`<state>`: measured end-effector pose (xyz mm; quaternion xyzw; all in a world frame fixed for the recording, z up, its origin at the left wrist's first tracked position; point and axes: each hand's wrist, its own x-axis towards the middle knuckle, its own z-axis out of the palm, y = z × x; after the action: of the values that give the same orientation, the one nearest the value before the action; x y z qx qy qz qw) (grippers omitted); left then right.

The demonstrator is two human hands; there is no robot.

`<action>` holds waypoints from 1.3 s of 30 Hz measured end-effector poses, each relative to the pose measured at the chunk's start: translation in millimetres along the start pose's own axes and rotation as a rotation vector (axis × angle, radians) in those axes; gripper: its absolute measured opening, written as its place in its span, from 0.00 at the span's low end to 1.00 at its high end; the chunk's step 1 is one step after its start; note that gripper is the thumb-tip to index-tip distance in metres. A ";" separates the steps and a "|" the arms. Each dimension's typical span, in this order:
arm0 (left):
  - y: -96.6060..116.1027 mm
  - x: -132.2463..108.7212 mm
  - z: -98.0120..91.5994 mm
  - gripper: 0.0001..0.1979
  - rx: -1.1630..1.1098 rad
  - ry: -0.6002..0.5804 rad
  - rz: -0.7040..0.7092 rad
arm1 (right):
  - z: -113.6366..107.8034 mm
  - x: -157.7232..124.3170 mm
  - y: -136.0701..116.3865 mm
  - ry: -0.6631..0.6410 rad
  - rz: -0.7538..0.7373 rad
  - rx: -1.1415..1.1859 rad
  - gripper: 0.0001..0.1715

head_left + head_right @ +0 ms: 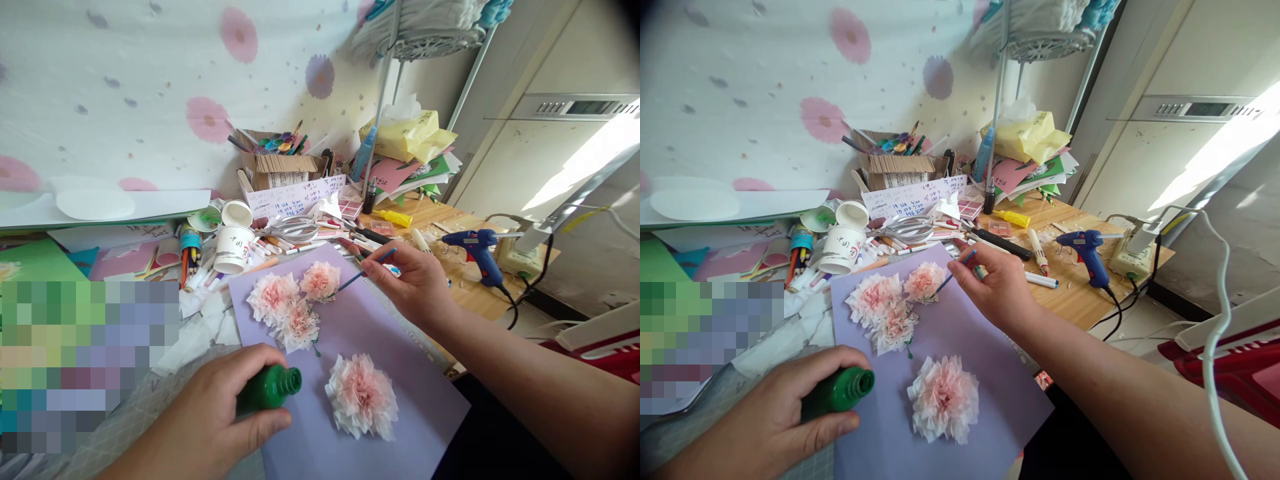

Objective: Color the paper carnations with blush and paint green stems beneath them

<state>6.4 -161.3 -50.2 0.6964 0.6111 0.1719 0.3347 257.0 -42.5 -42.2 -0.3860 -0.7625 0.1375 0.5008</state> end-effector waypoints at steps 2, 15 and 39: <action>0.0 0.2 -0.2 0.10 0.001 -0.001 0.003 | -0.7 -0.2 0.5 0.008 0.006 -0.010 0.10; -0.4 -0.1 -0.2 0.10 -0.007 -0.005 -0.014 | -7.8 -0.1 7.3 0.014 0.034 -0.006 0.10; -11.0 -2.2 6.1 0.16 -0.020 0.110 0.023 | -4.7 4.3 15.5 0.050 0.075 0.026 0.11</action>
<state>1.8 -164.6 -61.7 0.6895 0.6188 0.2196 0.3056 267.3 -29.9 -46.4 -0.4112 -0.7329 0.1562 0.5191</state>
